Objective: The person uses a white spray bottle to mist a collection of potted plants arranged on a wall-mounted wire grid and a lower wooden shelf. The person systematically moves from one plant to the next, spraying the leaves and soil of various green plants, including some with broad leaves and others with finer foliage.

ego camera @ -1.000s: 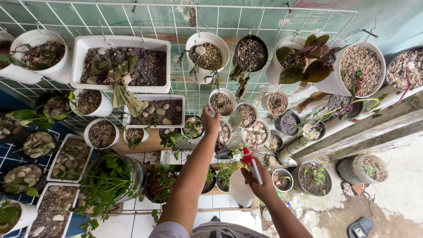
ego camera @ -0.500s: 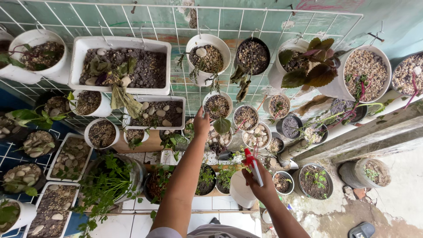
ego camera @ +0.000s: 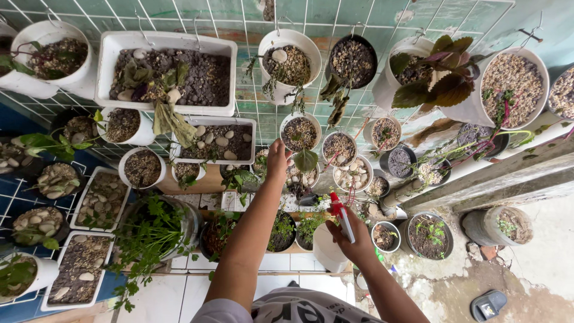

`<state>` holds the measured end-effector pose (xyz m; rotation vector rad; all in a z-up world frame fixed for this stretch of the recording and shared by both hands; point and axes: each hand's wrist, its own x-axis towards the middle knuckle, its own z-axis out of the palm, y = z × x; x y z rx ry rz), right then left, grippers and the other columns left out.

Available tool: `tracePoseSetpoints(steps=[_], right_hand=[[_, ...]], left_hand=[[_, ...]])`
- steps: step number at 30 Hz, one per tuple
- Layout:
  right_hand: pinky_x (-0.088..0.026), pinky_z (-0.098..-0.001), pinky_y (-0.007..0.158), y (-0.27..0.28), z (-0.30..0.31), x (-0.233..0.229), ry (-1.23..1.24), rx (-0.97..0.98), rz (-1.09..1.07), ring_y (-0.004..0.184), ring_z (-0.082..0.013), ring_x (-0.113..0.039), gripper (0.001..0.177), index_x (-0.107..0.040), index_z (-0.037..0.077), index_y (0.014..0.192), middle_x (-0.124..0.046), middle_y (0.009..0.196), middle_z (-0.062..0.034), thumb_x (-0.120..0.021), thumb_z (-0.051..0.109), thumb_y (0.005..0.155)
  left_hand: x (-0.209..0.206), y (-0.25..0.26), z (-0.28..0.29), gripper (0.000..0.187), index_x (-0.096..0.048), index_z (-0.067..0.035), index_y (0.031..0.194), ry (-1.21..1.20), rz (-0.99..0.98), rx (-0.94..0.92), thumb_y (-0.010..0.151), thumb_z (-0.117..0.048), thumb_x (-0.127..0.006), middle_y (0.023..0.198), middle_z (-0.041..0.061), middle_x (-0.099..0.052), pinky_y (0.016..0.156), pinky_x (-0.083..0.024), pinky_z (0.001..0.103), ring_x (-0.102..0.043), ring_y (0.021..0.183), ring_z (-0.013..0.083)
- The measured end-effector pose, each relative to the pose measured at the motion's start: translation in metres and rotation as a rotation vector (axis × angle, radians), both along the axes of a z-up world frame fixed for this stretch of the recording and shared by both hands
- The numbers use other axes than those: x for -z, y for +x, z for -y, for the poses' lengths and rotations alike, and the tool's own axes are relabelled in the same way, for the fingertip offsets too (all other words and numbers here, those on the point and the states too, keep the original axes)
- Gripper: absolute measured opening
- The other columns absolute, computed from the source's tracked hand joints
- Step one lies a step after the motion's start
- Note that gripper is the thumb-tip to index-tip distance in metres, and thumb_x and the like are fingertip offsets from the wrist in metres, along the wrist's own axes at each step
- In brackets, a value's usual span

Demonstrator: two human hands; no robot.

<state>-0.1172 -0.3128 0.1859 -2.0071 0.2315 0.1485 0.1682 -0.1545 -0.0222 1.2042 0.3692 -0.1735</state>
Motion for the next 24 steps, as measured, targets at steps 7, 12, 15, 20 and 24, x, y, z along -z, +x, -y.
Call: tracePoseSetpoints(steps=[7,12,15,20,24], right_hand=[[-0.052,-0.0315,0.052,-0.002,-0.001,0.013,0.025,0.08,0.025,0.057,-0.0143,-0.064,0.027,-0.062,0.005,0.114,-0.068,0.074,-0.0084,-0.073,0.019,0.093],[-0.052,-0.0296,0.052,-0.004,-0.005,0.006,-0.008,0.09,0.064,0.055,-0.0134,-0.066,0.033,-0.059,0.009,0.117,-0.069,0.072,-0.0064,-0.073,0.019,0.089],[-0.052,-0.0288,0.052,-0.008,-0.008,0.004,-0.003,0.081,0.076,0.056,-0.0126,-0.065,0.034,-0.059,0.009,0.119,-0.069,0.074,-0.0045,-0.072,0.018,0.089],[-0.051,-0.0304,0.051,-0.015,-0.01,0.01,0.068,0.073,0.039,0.056,-0.0135,-0.063,0.029,-0.062,0.004,0.115,-0.067,0.077,-0.0066,-0.073,0.016,0.091],[-0.051,-0.0287,0.052,-0.022,-0.012,0.013,0.067,0.024,0.075,0.056,-0.012,-0.063,0.032,-0.063,0.007,0.119,-0.068,0.078,-0.0062,-0.073,0.017,0.091]], left_hand=[[-0.002,-0.026,-0.005,0.052,-0.047,-0.011,0.148,-0.03,-0.046,-0.011,0.106,-0.041,-0.051,0.144,0.009,-0.056,0.098,-0.052,0.041,-0.064,0.114,0.0195],[0.018,-0.042,0.003,0.052,-0.046,-0.006,0.147,-0.167,0.005,0.052,0.102,-0.031,-0.05,0.149,0.011,-0.053,0.113,-0.042,0.048,-0.053,0.134,0.0284],[0.005,-0.055,0.008,0.058,-0.04,-0.013,0.153,-0.279,-0.092,0.14,0.102,-0.04,-0.042,0.156,0.013,-0.046,0.12,-0.023,0.05,-0.037,0.147,0.031],[-0.006,-0.068,0.013,0.076,-0.019,-0.008,0.162,-0.479,-0.131,0.212,0.108,-0.061,-0.029,0.168,0.02,-0.021,0.127,-0.011,0.05,-0.02,0.157,0.0376],[-0.01,-0.08,0.012,0.078,-0.023,-0.009,0.161,-0.525,-0.072,0.217,0.103,-0.061,-0.031,0.167,0.019,-0.025,0.124,-0.016,0.05,-0.025,0.153,0.0405]])
